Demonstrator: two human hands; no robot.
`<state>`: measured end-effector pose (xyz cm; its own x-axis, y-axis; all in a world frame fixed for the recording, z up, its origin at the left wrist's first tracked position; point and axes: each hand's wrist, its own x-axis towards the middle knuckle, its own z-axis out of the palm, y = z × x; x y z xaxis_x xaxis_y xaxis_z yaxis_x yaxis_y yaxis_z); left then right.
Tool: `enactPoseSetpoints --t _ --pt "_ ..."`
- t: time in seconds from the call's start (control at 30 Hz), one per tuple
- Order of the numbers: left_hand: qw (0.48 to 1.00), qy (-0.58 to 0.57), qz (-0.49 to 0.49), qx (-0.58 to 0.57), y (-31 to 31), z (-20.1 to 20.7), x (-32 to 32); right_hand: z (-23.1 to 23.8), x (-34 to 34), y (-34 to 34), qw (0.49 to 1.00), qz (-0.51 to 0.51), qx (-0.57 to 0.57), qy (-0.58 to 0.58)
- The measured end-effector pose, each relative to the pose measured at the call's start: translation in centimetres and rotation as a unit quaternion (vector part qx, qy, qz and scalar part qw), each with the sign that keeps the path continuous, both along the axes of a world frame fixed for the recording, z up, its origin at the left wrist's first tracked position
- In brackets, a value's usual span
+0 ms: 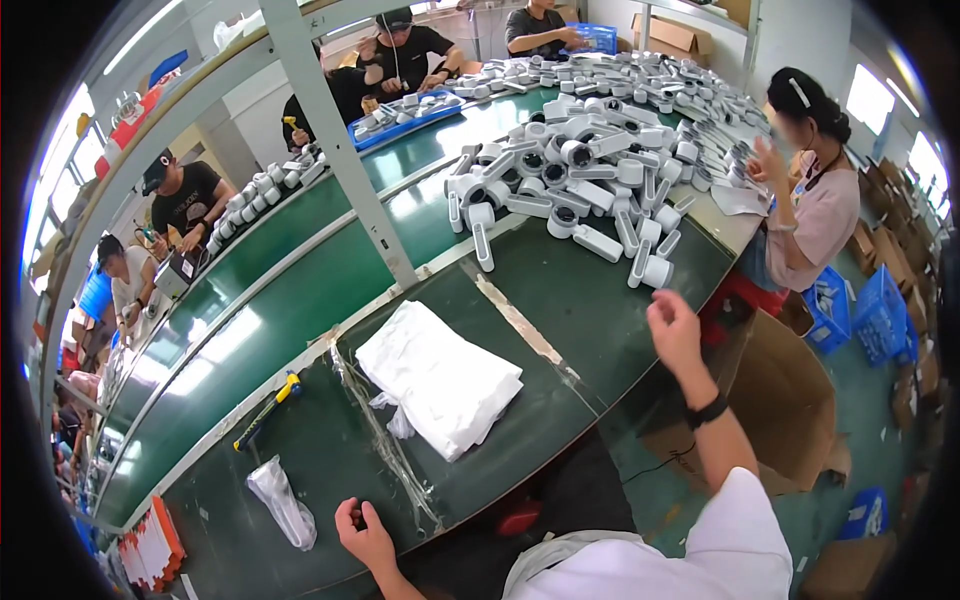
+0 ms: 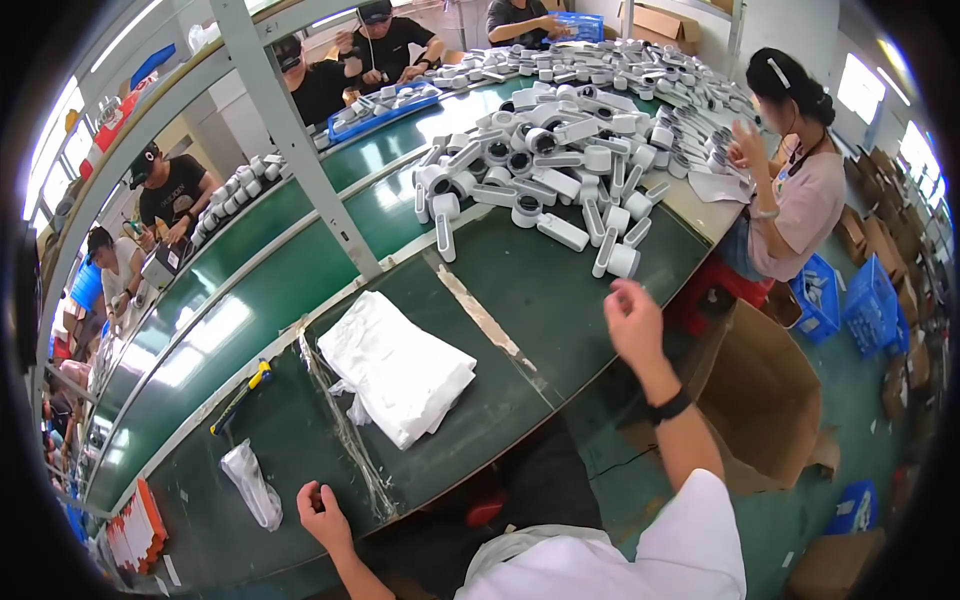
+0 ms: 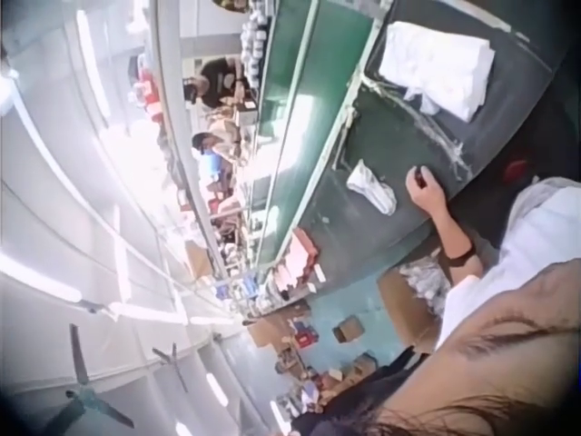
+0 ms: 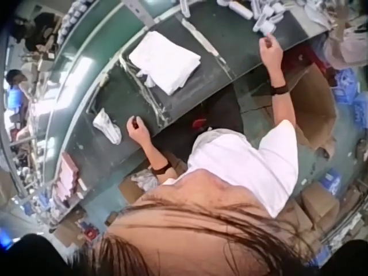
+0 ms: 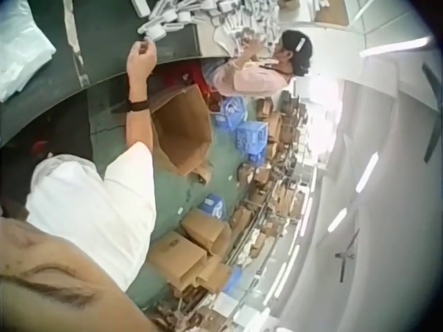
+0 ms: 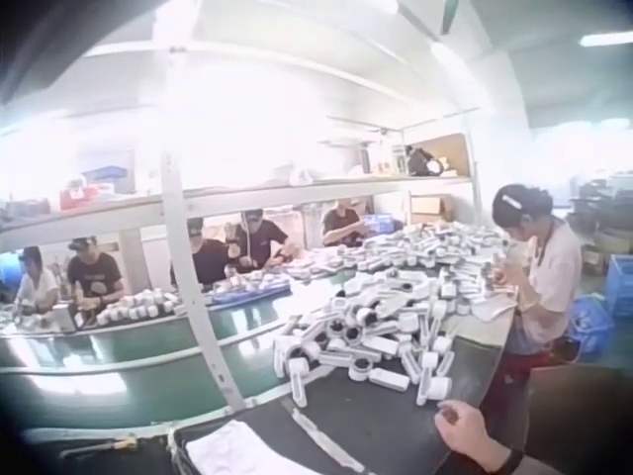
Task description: The person picks up a handheld fan, slides it into a plastic bag, and places it on the table. After bagging several fans, the person gathers them and places them into a cardboard box.
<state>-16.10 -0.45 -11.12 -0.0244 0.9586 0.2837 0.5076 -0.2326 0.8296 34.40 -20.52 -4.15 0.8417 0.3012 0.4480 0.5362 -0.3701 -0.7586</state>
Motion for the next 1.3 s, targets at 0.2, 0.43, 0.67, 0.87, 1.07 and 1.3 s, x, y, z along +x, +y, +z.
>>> enactPoseSetpoints --t 0.2,0.43,0.67,0.87,1.07,1.3 --pt "1.000 0.001 0.013 0.006 0.1 0.6 -0.1 -0.9 10.5 0.5 0.984 -0.108 -0.135 -0.050" --pt "1.000 -0.011 0.018 -0.009 -0.1 0.5 -0.2 -1.4 17.5 0.2 0.940 0.040 -0.309 -0.142" --pt "1.000 -0.009 0.015 0.002 0.1 0.3 -0.4 0.1 15.0 0.1 0.879 0.031 -0.459 -0.122" --pt "1.000 -0.026 0.004 0.001 0.0 0.4 -0.1 -0.2 12.4 -3.3 0.944 0.133 -0.295 -0.063" --pt "0.998 -0.061 -0.010 -0.029 -0.7 2.9 1.0 3.9 -1.8 -1.7 0.953 0.270 -0.119 0.071" --pt "0.850 -0.306 -0.414 -0.109 -5.8 10.6 11.0 2.6 -14.0 1.8 0.891 0.434 0.002 0.133"
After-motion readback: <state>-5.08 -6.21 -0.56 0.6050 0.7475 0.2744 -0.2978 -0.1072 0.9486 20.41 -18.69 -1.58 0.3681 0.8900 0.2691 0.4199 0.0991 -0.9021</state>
